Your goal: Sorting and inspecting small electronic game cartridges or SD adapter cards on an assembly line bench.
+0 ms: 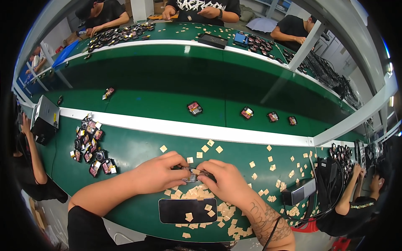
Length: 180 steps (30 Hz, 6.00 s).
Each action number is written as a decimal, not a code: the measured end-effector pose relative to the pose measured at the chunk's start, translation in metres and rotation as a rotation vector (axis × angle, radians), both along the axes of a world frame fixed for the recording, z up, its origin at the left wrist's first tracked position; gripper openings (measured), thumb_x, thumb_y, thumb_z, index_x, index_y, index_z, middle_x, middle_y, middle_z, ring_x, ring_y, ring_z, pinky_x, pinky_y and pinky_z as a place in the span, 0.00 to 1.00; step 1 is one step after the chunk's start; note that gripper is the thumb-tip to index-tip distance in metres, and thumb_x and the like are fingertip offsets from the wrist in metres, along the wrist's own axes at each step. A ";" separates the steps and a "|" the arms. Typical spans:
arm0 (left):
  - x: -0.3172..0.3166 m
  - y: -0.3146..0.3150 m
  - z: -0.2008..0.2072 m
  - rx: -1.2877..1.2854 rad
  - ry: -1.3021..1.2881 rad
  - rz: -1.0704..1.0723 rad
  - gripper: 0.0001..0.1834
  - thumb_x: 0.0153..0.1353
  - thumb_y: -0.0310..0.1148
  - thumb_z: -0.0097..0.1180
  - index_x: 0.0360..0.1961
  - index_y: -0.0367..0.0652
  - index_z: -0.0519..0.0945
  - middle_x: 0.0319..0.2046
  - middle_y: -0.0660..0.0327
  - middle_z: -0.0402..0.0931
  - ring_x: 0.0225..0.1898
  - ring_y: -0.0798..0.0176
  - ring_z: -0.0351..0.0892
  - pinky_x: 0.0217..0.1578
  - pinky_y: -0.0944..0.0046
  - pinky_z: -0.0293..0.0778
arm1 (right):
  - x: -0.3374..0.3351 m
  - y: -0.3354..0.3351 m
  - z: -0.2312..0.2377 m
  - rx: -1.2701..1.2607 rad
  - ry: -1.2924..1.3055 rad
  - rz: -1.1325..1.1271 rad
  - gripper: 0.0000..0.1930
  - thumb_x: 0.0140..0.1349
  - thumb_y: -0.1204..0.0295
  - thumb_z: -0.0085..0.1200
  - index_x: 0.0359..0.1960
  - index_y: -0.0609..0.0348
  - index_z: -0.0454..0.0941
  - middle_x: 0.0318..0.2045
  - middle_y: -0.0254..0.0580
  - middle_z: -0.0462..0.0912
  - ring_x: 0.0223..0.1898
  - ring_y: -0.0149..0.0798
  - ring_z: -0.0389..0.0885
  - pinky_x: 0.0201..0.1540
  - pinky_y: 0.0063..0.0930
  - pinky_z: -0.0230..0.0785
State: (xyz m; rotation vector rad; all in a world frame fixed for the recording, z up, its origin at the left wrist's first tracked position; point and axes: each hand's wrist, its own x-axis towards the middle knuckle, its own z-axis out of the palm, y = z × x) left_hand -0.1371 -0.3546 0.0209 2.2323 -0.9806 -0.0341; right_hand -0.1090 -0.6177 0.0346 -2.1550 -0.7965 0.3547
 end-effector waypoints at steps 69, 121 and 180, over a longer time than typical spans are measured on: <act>0.009 -0.045 0.025 -0.286 0.445 0.205 0.19 0.69 0.25 0.67 0.60 0.42 0.81 0.44 0.54 0.82 0.39 0.63 0.84 0.40 0.64 0.82 | -0.010 0.004 -0.030 0.702 0.305 -0.299 0.10 0.68 0.83 0.64 0.50 0.70 0.81 0.37 0.33 0.84 0.30 0.16 0.71 0.29 0.16 0.63; -0.011 -0.004 -0.001 0.012 0.060 0.154 0.35 0.61 0.29 0.73 0.69 0.45 0.74 0.52 0.56 0.76 0.56 0.46 0.74 0.58 0.51 0.75 | -0.025 0.018 0.015 -0.227 -0.448 0.055 0.08 0.64 0.74 0.64 0.42 0.56 0.79 0.35 0.37 0.76 0.36 0.43 0.85 0.33 0.37 0.81; -0.020 0.000 -0.010 0.014 -0.169 0.108 0.16 0.60 0.34 0.74 0.47 0.44 0.84 0.49 0.59 0.81 0.49 0.52 0.80 0.51 0.55 0.81 | -0.024 0.025 -0.007 0.058 -0.082 -0.065 0.12 0.67 0.77 0.64 0.52 0.59 0.85 0.41 0.44 0.85 0.36 0.53 0.87 0.38 0.42 0.81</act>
